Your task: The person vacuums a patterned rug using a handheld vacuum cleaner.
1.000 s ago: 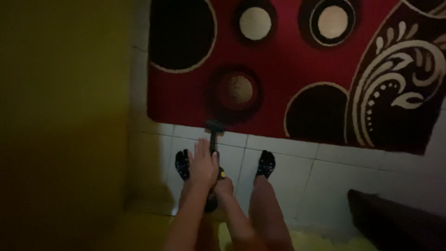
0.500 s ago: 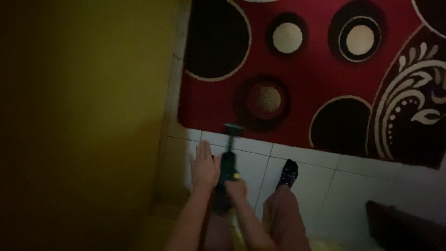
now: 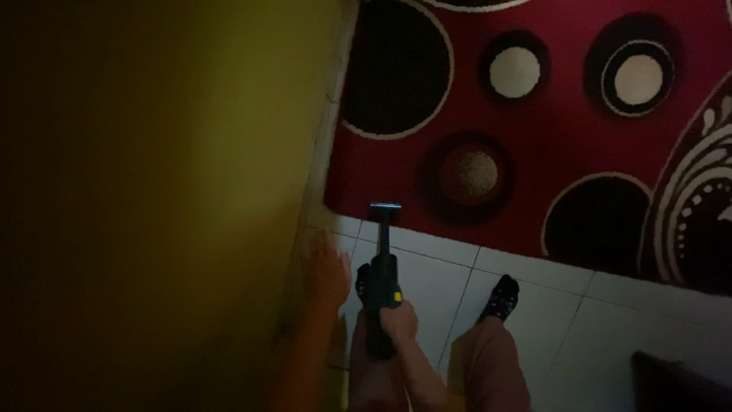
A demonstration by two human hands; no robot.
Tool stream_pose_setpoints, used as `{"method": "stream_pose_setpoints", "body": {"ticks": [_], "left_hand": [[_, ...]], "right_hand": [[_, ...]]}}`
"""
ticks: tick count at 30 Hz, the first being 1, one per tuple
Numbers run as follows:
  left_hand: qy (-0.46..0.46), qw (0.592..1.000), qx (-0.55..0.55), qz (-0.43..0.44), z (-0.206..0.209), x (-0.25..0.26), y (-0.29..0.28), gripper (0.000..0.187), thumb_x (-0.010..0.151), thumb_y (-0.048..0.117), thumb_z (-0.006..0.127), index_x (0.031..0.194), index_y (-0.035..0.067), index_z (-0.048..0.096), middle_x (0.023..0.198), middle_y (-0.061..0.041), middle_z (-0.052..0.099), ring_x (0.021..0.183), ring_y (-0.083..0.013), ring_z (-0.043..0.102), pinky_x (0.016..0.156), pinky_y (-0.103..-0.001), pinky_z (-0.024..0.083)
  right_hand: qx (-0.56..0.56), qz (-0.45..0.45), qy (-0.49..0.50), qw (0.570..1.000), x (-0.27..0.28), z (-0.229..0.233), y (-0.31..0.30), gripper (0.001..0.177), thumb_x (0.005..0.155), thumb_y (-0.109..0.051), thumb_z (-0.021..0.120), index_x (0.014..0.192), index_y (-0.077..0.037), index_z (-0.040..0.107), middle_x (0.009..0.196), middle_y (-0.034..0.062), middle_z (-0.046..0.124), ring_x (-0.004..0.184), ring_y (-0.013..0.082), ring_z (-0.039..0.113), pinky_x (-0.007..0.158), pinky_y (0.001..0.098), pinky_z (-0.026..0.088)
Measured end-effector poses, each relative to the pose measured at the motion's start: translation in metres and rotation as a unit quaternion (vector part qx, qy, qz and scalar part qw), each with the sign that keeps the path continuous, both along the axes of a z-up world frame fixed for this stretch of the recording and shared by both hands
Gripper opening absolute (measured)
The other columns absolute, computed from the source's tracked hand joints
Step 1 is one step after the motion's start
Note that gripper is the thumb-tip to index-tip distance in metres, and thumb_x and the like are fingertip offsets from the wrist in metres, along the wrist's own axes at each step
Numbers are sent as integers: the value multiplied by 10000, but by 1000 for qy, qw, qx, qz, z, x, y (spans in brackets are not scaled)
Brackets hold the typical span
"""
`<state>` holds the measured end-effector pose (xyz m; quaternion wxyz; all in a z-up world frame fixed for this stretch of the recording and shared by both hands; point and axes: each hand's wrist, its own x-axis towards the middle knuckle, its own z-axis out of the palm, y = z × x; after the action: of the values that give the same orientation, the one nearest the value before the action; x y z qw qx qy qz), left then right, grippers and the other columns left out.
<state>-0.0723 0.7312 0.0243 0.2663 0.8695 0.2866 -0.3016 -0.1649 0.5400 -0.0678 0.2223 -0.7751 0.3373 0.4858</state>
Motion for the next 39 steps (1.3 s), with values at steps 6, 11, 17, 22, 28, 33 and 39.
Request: {"method": "stream_pose_setpoints", "body": {"ticks": [6, 11, 17, 22, 28, 33, 39], "left_hand": [[-96, 993, 39, -48, -33, -27, -2, 648, 1040, 310, 486, 1566, -10, 282, 1588, -244, 352, 1442, -438, 339, 1181, -587, 219], [-80, 996, 30, -27, -38, -39, -7, 648, 1026, 339, 459, 1569, 24, 300, 1612, -228, 327, 1462, -397, 344, 1215, -521, 249], [-23, 992, 43, -119, -12, 3, -70, 681, 1007, 319, 464, 1577, 40, 218, 1663, -169, 214, 1527, -325, 207, 1227, -507, 152], [-123, 981, -36, -144, 51, 69, -153, 684, 1030, 293, 432, 1598, 23, 164, 1684, -160, 165, 1536, -326, 161, 1218, -496, 131], [-173, 968, -76, -163, 139, 132, -225, 637, 1054, 340, 421, 1589, 60, 216, 1650, -127, 265, 1504, -333, 260, 1220, -497, 193], [-311, 936, -62, -149, 164, 163, -266, 563, 1007, 308, 497, 1503, 51, 430, 1445, -164, 561, 1338, -343, 515, 1127, -540, 338], [-413, 897, -26, -157, 182, 209, -274, 385, 1007, 291, 504, 1305, 84, 634, 1270, -143, 689, 1167, -339, 631, 1070, -533, 410]], "right_hand": [[63, -2, 31, 998, 46, 114, 81, 521, 899, -418, 623, 1213, -13, 720, 1224, 234, 714, 1120, 377, 684, 958, 414, 523], [89, -20, 0, 996, 51, 105, 58, 479, 867, -331, 622, 1241, -34, 668, 1225, 225, 699, 1133, 380, 672, 979, 424, 514], [113, 39, -132, 984, 93, 52, -88, 417, 786, -195, 611, 1161, -25, 682, 1104, 215, 744, 1060, 369, 705, 944, 433, 531], [37, 42, -213, 975, 165, 91, -198, 421, 751, -243, 679, 1118, -38, 701, 1042, 195, 750, 1003, 364, 710, 925, 451, 543], [27, -95, -142, 985, 230, 163, -283, 405, 795, -193, 719, 1181, -80, 672, 1061, 160, 763, 974, 299, 742, 893, 420, 568], [68, -207, -153, 964, 252, 208, -301, 342, 827, -139, 691, 1152, -37, 662, 1012, 170, 726, 904, 299, 727, 804, 428, 575], [88, -197, -176, 960, 284, 221, -296, 273, 808, -111, 689, 1074, -51, 674, 914, 136, 711, 774, 248, 683, 719, 368, 537]]}}
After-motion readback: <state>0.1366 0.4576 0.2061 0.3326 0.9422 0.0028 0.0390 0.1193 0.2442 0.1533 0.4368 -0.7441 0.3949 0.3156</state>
